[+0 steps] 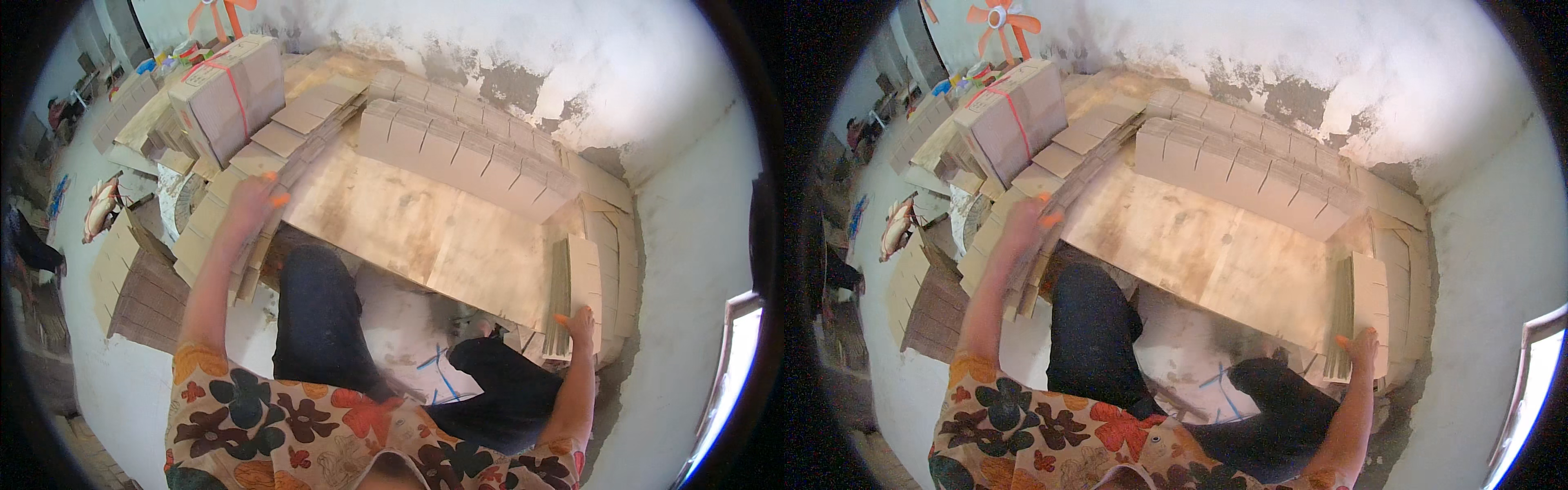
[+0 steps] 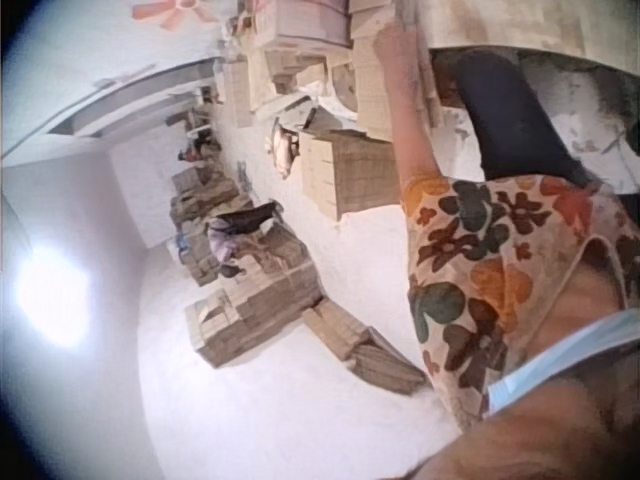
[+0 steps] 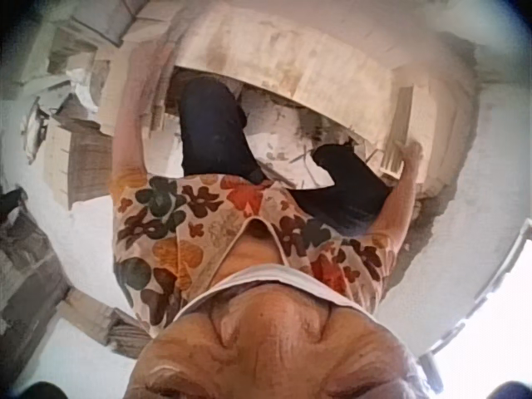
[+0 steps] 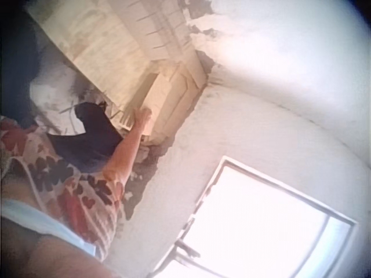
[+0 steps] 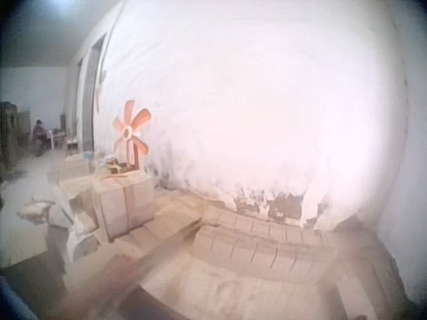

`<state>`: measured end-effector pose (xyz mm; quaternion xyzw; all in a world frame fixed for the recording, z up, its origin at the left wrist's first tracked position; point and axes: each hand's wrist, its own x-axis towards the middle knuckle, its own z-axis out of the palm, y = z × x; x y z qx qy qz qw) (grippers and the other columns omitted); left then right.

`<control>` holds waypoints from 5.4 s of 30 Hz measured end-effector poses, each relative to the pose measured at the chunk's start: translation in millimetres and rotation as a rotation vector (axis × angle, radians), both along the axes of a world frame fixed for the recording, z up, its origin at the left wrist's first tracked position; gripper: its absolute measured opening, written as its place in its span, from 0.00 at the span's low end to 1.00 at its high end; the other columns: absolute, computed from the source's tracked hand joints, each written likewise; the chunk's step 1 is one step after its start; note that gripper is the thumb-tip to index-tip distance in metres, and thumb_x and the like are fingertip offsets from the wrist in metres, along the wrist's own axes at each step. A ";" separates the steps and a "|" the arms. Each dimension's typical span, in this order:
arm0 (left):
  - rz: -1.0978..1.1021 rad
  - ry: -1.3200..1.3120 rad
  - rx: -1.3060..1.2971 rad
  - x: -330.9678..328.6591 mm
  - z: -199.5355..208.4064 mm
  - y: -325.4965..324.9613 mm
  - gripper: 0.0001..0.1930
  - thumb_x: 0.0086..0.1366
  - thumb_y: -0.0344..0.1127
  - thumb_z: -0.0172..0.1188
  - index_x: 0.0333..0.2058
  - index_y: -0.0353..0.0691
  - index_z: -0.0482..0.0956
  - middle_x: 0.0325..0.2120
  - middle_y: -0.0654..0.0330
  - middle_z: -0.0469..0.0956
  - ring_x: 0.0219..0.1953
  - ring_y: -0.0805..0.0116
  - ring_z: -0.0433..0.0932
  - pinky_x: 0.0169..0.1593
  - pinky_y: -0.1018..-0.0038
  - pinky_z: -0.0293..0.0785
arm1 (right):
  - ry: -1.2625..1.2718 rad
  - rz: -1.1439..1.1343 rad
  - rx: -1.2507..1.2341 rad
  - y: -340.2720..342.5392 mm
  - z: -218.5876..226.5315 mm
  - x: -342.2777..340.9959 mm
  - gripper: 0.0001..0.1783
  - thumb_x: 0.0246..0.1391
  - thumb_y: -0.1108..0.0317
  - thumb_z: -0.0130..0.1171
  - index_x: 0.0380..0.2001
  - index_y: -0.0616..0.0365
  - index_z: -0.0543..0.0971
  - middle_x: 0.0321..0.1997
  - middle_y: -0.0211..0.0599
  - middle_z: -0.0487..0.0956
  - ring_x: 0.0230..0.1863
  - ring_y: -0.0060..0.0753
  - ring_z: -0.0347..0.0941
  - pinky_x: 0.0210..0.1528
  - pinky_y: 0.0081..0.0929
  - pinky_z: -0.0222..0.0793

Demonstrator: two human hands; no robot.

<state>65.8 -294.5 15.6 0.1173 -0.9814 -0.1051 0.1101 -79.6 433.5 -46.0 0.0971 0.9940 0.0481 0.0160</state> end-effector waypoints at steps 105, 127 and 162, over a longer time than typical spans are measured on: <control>-0.908 -0.230 0.634 -229.0 24.3 392.6 0.17 0.52 0.40 0.67 0.34 0.34 0.73 0.30 0.55 0.75 0.34 0.60 0.74 0.37 0.69 0.74 | 0.257 0.362 -0.602 -130.4 47.8 -52.6 0.52 0.48 0.83 0.50 0.70 0.42 0.37 0.49 0.53 0.75 0.34 0.45 0.77 0.35 0.36 0.74; -0.823 0.513 -0.044 -355.3 -45.9 363.3 0.05 0.49 0.27 0.59 0.27 0.39 0.73 0.25 0.58 0.76 0.36 0.56 0.74 0.38 0.64 0.71 | 0.272 0.367 -0.869 -150.9 80.7 -45.5 0.57 0.48 0.88 0.55 0.71 0.39 0.35 0.65 0.42 0.66 0.55 0.29 0.70 0.58 0.25 0.63; -0.755 0.080 -0.026 -348.8 -38.7 362.9 0.06 0.54 0.33 0.59 0.31 0.39 0.76 0.20 0.51 0.77 0.30 0.50 0.79 0.34 0.60 0.73 | 0.345 0.408 -0.810 -143.8 72.1 -45.7 0.57 0.44 0.89 0.52 0.71 0.36 0.39 0.47 0.46 0.78 0.37 0.38 0.75 0.42 0.29 0.72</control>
